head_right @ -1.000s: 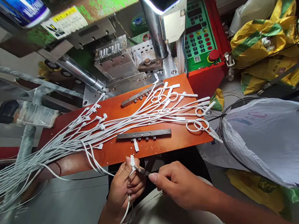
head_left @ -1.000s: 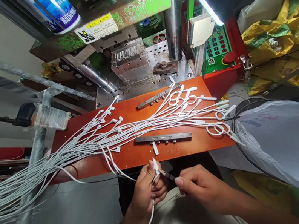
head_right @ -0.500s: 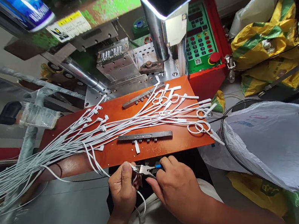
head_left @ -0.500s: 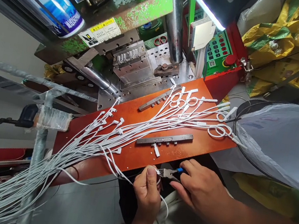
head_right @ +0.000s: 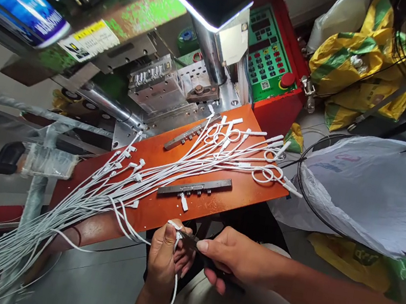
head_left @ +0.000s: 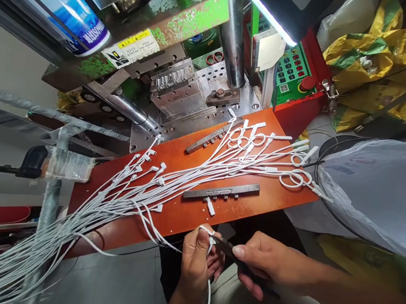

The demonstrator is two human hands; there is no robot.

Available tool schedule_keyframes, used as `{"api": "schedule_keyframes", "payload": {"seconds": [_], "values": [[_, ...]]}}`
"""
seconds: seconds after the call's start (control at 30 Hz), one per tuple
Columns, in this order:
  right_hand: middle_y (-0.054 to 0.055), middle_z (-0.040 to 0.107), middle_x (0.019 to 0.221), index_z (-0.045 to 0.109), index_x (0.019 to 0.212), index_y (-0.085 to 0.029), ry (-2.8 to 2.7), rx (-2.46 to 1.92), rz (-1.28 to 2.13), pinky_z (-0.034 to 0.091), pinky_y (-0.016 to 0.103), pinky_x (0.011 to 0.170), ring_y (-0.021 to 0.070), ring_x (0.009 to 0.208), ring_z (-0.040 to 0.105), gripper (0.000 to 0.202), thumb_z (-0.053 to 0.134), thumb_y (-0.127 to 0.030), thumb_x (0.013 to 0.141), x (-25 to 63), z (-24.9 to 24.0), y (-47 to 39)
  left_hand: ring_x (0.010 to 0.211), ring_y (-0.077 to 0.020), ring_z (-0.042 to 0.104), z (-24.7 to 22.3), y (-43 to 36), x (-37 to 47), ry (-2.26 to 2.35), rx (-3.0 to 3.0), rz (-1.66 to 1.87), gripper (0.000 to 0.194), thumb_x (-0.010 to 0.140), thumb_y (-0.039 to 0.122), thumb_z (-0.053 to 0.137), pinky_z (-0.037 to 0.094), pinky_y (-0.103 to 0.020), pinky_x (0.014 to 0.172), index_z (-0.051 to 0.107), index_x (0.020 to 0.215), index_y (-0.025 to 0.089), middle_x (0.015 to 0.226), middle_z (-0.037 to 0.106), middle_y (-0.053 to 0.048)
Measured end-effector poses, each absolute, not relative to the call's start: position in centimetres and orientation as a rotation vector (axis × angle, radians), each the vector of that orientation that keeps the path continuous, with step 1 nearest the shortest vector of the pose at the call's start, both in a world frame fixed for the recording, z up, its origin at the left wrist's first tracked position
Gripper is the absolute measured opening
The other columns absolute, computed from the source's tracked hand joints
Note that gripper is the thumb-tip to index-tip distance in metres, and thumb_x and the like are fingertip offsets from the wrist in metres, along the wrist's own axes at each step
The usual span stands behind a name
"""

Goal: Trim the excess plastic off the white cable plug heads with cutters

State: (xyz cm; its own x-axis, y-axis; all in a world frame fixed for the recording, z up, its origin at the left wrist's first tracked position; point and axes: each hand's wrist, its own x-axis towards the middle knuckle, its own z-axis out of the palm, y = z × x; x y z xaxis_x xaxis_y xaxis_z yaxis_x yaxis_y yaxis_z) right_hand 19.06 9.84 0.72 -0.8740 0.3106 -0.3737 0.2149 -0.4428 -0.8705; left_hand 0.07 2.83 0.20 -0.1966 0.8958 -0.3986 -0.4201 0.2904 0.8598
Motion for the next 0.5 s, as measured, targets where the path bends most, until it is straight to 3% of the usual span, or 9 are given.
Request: {"api": "schedule_keyframes", "payload": {"seconds": [0.1, 0.2, 0.33, 0.5], "values": [[0.006, 0.068, 0.081, 0.068, 0.074, -0.017, -2.083, -1.025, 1.783, 0.042, 0.030, 0.066, 0.0169, 0.070, 0.059, 0.068, 0.038, -0.063, 0.115, 19.0, 1.5, 9.0, 0.035, -0.0054, 0.035, -0.2, 2.8, 0.3, 1.374, 0.502, 1.366, 0.064, 0.092, 0.077, 0.077, 0.034, -0.016, 0.031, 0.057, 0.072, 0.019, 0.054, 0.047, 0.006], [0.007, 0.069, 0.093, 0.074, 0.084, -0.018, -2.394, -1.159, 1.139, 0.042, 0.031, 0.069, 0.0185, 0.079, 0.061, 0.050, 0.047, -0.045, 0.117, 19.2, 1.8, 8.2, 0.041, -0.0072, 0.039, -0.7, 2.7, 0.7, 1.493, 0.541, 1.430, 0.063, 0.092, 0.076, 0.077, 0.037, -0.017, 0.037, 0.058, 0.073, 0.019, 0.055, 0.045, 0.007], [0.008, 0.069, 0.096, 0.074, 0.083, -0.019, -2.492, -1.144, 0.875, 0.042, 0.031, 0.066, 0.0196, 0.081, 0.062, 0.039, 0.059, -0.038, 0.114, 19.0, 1.6, 7.9, 0.046, -0.0089, 0.039, -1.2, 2.3, 0.9, 1.604, 0.649, 1.449, 0.062, 0.098, 0.074, 0.071, 0.035, -0.019, 0.042, 0.057, 0.071, 0.020, 0.057, 0.045, 0.006], [0.007, 0.067, 0.086, 0.070, 0.075, -0.019, -2.479, -1.117, 0.714, 0.039, 0.031, 0.062, 0.0197, 0.076, 0.059, 0.041, 0.062, -0.034, 0.112, 18.6, 1.6, 8.0, 0.053, -0.0134, 0.041, -1.9, 1.9, 0.7, 1.724, 0.764, 1.447, 0.059, 0.103, 0.069, 0.066, 0.037, -0.024, 0.049, 0.056, 0.069, 0.022, 0.061, 0.049, 0.003]]}}
